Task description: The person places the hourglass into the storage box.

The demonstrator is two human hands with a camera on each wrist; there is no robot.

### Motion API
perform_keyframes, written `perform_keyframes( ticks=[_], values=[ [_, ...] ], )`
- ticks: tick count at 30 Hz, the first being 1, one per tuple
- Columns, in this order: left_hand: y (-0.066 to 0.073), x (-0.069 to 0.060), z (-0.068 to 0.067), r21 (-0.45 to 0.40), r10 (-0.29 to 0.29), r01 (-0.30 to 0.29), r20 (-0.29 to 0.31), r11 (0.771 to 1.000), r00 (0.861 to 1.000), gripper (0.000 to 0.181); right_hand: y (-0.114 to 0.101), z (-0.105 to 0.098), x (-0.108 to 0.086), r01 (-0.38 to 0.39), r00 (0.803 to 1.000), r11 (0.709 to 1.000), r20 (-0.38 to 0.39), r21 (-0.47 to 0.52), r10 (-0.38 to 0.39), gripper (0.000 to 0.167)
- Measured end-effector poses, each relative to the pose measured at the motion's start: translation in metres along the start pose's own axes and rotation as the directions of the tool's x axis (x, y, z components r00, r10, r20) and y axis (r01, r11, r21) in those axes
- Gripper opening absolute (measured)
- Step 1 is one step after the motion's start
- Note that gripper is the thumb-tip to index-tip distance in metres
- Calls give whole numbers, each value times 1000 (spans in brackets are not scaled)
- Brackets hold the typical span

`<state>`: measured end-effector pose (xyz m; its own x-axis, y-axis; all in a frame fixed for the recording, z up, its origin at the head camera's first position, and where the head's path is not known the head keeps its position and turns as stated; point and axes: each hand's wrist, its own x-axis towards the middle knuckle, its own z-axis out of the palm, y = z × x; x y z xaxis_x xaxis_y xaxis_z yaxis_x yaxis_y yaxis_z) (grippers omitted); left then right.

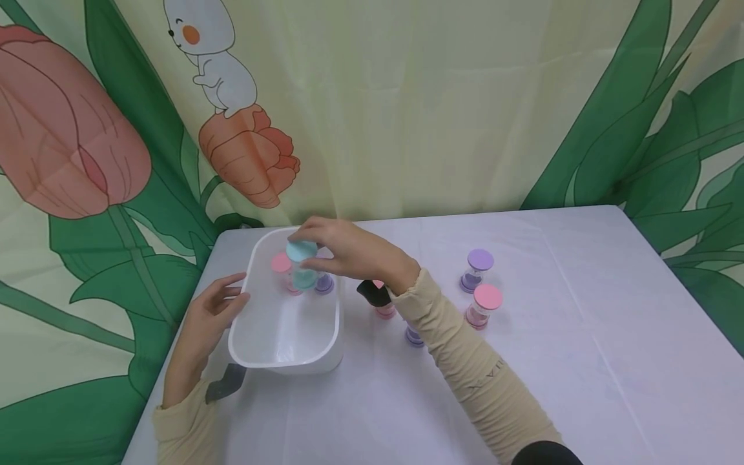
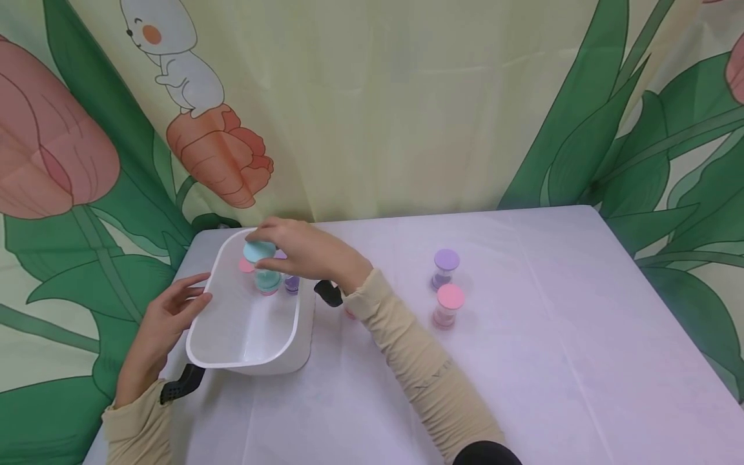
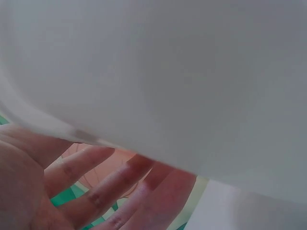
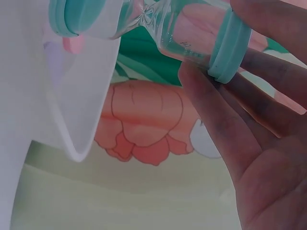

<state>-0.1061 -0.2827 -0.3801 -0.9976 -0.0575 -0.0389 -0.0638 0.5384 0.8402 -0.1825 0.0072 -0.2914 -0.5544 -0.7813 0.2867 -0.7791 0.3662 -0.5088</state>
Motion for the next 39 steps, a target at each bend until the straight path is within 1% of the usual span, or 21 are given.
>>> perform_keyframes(
  ticks=[6,12,18,20,24,27,33,39],
  values=[
    [1,-1,-1,0,-8,8,-3,1000,1000,60,-1,9,8,-3,999,1000,40,-18,4,40],
    [0,1,1,-1,3,-3,-7,1000,1000,59,-2,13,14,-13,998,999,62,-31,15,40],
    [-1,4,2,-11,18,-18,2,1000,1000,58,-4,15,20,-21,997,999,76,-44,24,40],
    [-1,4,1,-11,13,-13,6,1000,1000,59,-5,17,23,-19,996,999,83,-50,23,39],
    [-1,2,-2,-3,3,-3,13,1000,1000,60,-8,22,32,-13,995,997,101,-76,20,38],
    [-1,0,-3,3,8,-8,15,1000,1000,59,-10,26,36,-7,993,996,118,-93,18,38],
    [-2,0,-3,1,20,-20,16,1000,1000,59,-14,33,43,-18,987,996,157,-88,32,40],
    [-4,0,-2,5,33,-33,12,999,999,58,-15,41,49,-43,973,992,221,-115,68,42]
  ],
)
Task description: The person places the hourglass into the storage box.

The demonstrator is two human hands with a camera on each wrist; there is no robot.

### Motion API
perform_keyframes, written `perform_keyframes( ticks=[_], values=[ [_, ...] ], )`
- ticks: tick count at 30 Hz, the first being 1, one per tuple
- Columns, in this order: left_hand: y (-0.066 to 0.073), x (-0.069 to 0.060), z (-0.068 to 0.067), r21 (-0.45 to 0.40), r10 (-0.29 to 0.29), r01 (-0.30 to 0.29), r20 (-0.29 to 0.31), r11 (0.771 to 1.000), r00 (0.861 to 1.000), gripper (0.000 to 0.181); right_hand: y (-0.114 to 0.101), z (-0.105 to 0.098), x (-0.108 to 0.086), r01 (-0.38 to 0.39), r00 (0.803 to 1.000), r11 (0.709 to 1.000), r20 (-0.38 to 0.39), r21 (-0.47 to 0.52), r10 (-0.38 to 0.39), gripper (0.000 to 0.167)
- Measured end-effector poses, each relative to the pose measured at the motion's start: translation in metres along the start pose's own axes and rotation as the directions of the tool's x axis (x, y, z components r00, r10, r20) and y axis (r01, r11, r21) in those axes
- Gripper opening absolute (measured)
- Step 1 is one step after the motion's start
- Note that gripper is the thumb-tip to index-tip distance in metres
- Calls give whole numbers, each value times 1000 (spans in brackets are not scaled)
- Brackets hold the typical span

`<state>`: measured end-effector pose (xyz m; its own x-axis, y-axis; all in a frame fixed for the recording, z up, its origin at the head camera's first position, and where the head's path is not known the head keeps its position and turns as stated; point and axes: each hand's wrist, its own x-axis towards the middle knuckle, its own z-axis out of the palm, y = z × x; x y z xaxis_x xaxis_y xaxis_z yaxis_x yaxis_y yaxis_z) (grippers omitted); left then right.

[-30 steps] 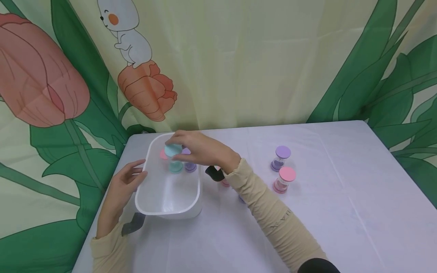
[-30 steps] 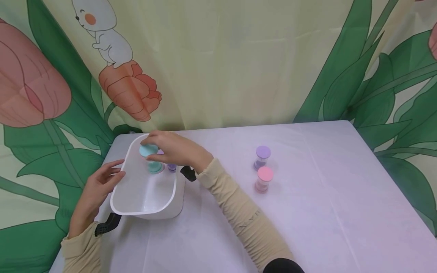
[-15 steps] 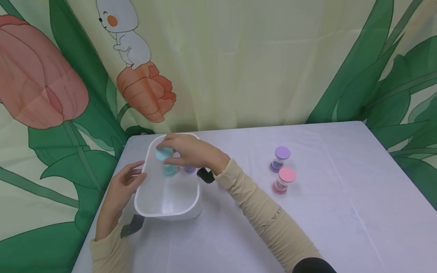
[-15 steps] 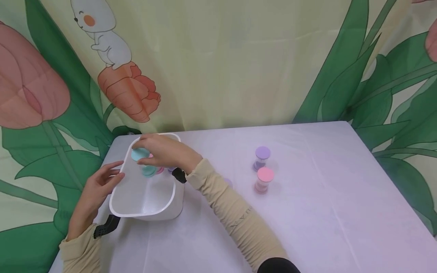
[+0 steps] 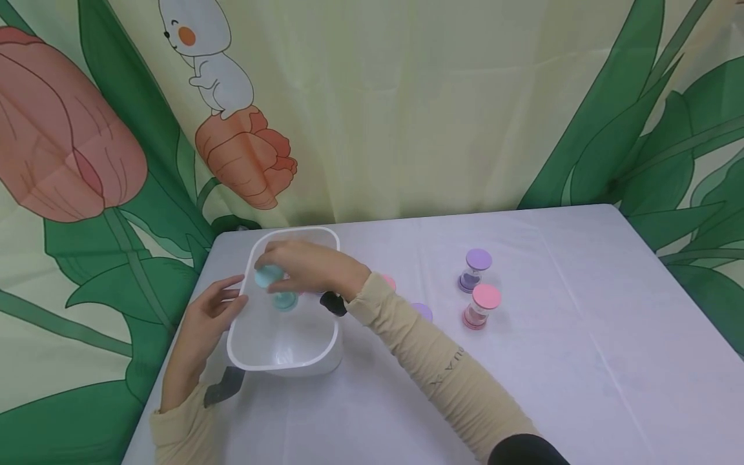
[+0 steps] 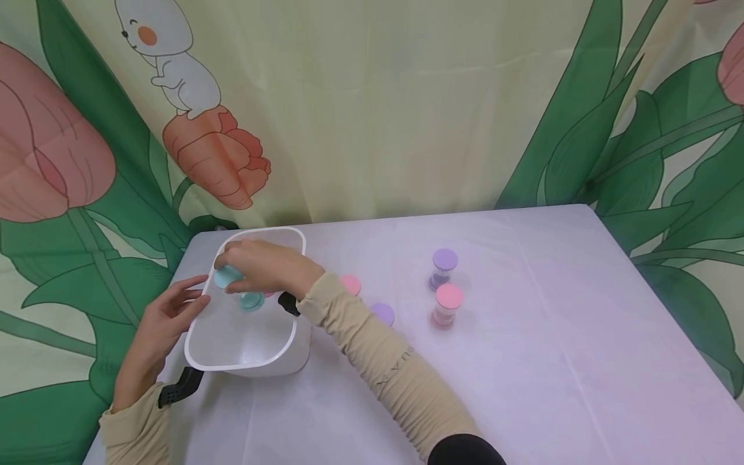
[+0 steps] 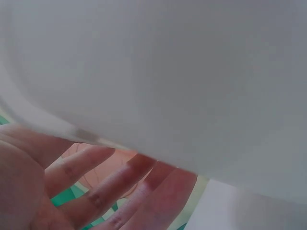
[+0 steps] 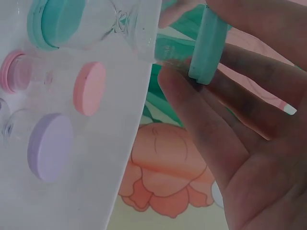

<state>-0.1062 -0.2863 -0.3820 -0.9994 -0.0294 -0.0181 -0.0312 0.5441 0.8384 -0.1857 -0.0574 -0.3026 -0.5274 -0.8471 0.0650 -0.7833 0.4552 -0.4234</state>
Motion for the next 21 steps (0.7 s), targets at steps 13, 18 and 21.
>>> perform_keyframes(
  ticks=[13,18,21],
  values=[
    [2,0,1,3,-2,2,-6,1000,1000,58,-2,7,11,-47,995,999,93,-14,48,44],
    [2,0,1,-5,0,0,-7,1000,1000,58,-1,13,17,-73,989,997,127,-18,75,43],
    [3,0,1,-4,-4,4,-9,1000,1000,58,0,18,20,-77,987,997,139,-26,80,42]
  ],
)
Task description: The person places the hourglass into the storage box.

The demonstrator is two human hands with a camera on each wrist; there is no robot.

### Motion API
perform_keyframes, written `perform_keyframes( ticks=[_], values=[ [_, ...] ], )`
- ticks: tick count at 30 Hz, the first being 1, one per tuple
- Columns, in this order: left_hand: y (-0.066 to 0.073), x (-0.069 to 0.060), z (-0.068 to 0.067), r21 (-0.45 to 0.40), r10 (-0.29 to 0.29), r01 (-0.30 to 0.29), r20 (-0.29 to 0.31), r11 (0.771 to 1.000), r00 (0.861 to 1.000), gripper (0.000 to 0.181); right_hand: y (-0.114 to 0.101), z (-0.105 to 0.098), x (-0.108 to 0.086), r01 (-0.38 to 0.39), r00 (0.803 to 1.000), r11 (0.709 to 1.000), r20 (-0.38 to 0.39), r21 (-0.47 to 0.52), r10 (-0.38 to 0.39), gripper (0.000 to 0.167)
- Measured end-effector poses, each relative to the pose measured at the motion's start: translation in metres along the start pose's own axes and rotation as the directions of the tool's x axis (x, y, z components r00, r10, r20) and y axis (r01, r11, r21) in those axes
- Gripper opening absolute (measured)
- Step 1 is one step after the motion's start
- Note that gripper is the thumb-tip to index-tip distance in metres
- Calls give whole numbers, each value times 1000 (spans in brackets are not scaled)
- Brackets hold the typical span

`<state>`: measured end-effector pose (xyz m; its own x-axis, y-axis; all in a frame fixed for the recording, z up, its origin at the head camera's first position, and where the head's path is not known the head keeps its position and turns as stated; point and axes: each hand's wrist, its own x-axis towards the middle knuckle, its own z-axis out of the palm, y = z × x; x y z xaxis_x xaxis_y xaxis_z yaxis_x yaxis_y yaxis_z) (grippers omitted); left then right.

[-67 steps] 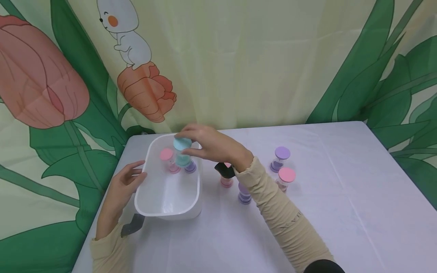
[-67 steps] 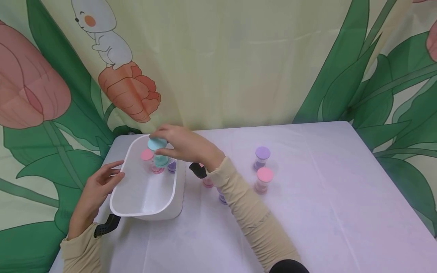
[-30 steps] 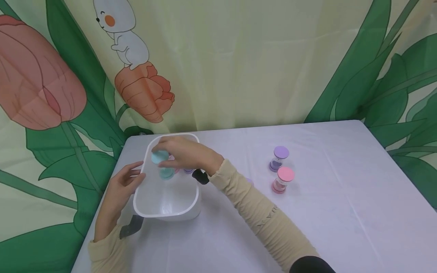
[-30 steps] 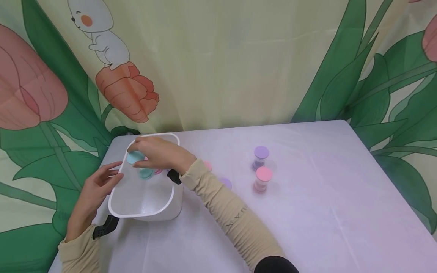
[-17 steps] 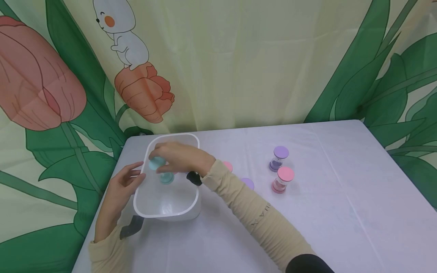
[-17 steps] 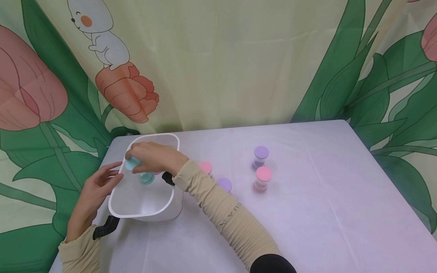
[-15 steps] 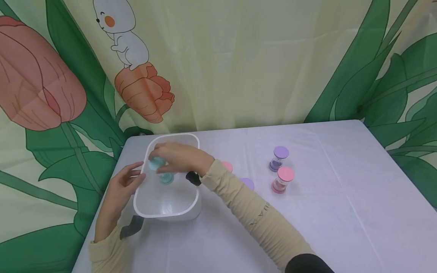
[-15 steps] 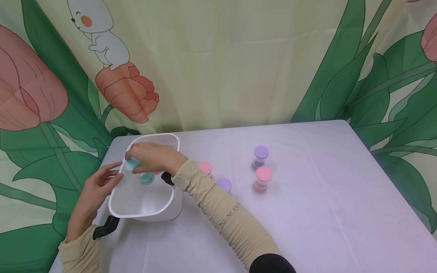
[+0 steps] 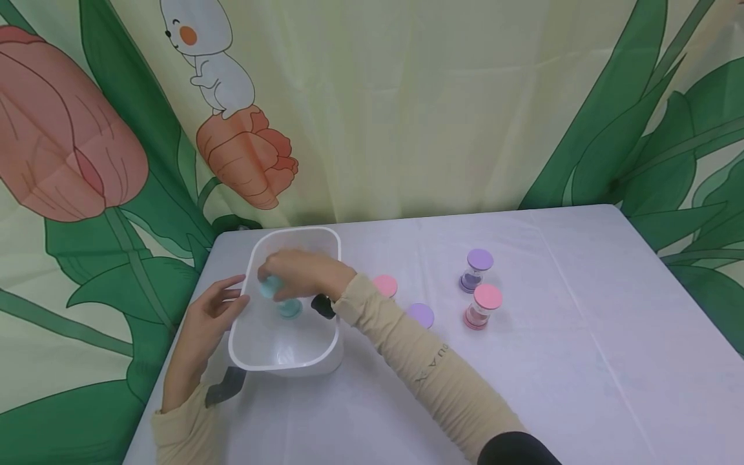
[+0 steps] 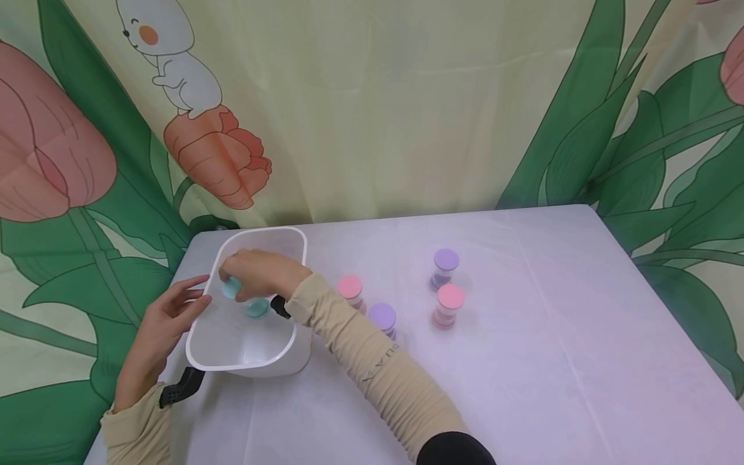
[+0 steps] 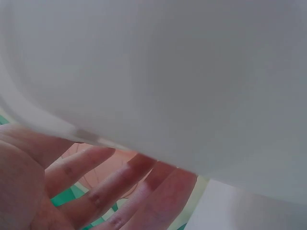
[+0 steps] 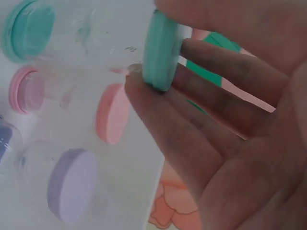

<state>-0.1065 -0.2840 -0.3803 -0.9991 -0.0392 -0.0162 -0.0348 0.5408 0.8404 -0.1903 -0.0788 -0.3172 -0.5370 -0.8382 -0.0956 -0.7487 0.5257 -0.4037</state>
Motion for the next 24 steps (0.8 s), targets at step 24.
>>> perform_keyframes(
  ticks=[24],
  values=[
    [-2,3,-1,7,-22,22,4,1000,1000,58,7,21,15,-56,998,998,35,27,55,43]
  ],
)
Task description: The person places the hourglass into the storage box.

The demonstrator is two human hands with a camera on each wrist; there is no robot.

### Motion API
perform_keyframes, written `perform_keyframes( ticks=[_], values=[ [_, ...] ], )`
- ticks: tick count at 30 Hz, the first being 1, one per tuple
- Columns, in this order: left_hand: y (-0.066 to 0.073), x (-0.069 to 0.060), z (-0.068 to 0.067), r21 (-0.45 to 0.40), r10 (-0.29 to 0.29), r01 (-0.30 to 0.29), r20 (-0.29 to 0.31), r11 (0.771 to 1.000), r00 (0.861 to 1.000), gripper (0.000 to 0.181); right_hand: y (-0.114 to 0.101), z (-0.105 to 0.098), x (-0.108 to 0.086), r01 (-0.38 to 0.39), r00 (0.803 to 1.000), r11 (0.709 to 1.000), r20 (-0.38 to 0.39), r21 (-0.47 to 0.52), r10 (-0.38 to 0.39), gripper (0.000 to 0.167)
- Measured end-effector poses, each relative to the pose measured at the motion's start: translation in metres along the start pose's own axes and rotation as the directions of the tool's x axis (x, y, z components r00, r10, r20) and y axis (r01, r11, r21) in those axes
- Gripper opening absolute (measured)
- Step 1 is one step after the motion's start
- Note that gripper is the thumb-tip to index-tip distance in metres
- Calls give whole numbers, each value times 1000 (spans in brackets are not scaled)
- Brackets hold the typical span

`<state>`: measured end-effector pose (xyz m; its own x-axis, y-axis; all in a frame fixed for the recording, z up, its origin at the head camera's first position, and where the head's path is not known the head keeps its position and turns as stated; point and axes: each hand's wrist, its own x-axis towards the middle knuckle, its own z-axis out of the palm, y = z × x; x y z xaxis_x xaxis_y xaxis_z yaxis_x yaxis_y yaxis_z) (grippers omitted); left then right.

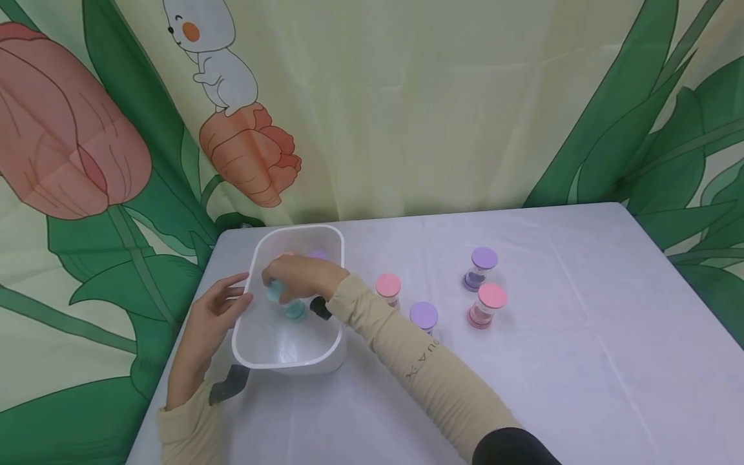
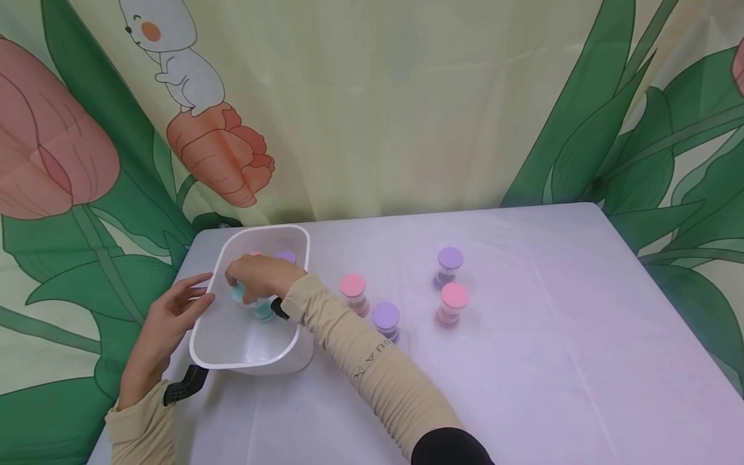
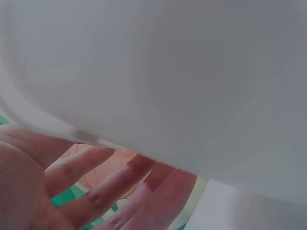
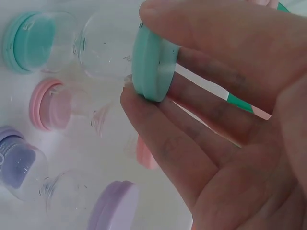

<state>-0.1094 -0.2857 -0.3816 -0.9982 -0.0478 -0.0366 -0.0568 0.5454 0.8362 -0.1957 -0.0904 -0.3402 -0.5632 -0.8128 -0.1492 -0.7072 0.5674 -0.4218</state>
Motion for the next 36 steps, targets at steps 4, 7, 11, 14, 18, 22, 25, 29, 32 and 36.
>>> perform_keyframes(
  ticks=[4,7,11,14,18,22,25,29,32,36],
  values=[
    [1,0,0,1,-3,3,2,1000,1000,58,1,0,1,-1,1000,1000,3,-7,1,43],
    [1,-1,0,3,2,-2,1,1000,1000,59,3,1,2,-4,1000,1000,1,-10,4,42],
    [1,-1,0,0,10,-10,-4,1000,1000,59,2,0,-1,-7,1000,1000,-12,-1,7,43],
    [2,-2,0,-7,9,-9,0,1000,1000,59,1,0,-3,-12,1000,1000,-19,11,12,44],
    [3,-1,0,-10,-1,1,2,1000,1000,59,0,-1,-6,-11,1000,1000,-29,15,11,44],
    [2,-1,0,-6,-8,8,4,1000,1000,59,0,-4,-7,-3,999,1000,-40,16,4,42],
    [2,-1,0,-2,-9,9,8,1000,1000,59,1,-6,-9,-1,999,1000,-48,19,2,41],
    [2,-1,0,-1,-5,5,7,1000,1000,58,1,-10,-12,18,998,999,-60,29,-17,40],
    [3,-2,0,-2,0,0,8,1000,1000,58,1,-14,-16,32,997,999,-65,44,-29,40],
    [4,-3,0,-3,3,-3,6,1000,1000,58,-1,-19,-22,35,997,998,-69,48,-32,40]
  ],
)
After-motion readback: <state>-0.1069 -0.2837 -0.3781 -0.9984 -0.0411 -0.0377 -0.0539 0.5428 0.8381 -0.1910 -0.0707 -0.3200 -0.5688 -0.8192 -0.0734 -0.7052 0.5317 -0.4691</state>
